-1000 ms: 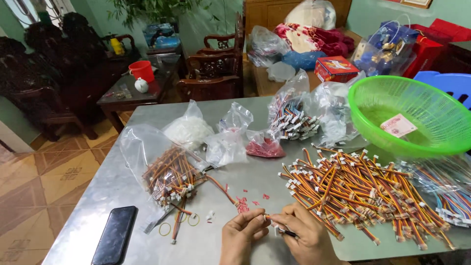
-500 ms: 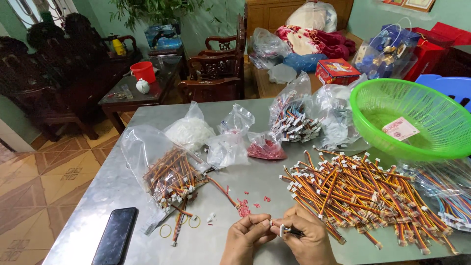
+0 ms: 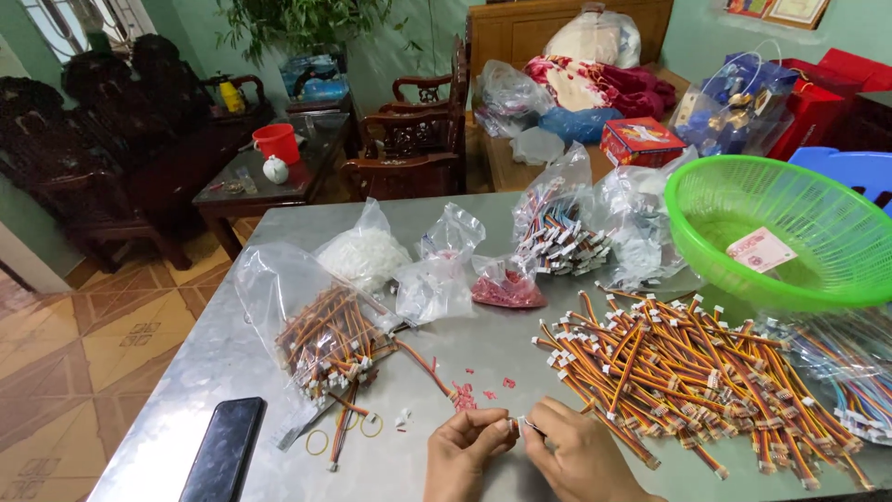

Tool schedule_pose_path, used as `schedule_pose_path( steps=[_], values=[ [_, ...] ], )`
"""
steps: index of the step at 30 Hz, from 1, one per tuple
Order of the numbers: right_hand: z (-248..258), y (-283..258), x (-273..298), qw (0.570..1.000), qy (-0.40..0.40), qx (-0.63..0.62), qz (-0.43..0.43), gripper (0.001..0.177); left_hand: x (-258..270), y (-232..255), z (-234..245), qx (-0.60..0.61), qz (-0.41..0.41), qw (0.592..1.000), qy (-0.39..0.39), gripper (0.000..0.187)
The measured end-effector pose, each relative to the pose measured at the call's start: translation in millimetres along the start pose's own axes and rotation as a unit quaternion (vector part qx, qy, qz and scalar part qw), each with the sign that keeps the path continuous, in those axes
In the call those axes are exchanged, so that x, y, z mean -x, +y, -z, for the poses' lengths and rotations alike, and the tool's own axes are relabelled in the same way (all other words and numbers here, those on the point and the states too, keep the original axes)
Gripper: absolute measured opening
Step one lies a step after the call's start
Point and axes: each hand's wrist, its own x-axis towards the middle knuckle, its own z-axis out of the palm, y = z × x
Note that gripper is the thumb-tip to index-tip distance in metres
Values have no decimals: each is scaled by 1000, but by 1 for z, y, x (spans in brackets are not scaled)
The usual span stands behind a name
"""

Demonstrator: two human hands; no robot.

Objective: Assembling electronic wire harnesses by attaching small red plastic sleeves to the connectors.

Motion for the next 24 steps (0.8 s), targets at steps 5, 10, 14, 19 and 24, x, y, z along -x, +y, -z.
schedule_pose_path(
  steps=[5,10,14,19,24],
  values=[
    [-20,9,4,1000,-12,0,-28,27,-2,-15,-1,-10,-29,999,-8,16],
    [-19,0,-4,1000,12,-2,-5,24,-4,-11,0,7,-45,999,-2,16],
    [3,2,-11,996,58,61,40,19,-5,8,5,36,-45,998,-12,19],
    [7,34,-15,983,-63,171,18,25,17,55,18,-171,-68,981,-59,15],
    [43,39,-39,912,-235,218,-257,25,22,117,71,-677,-233,689,114,42]
  ],
)
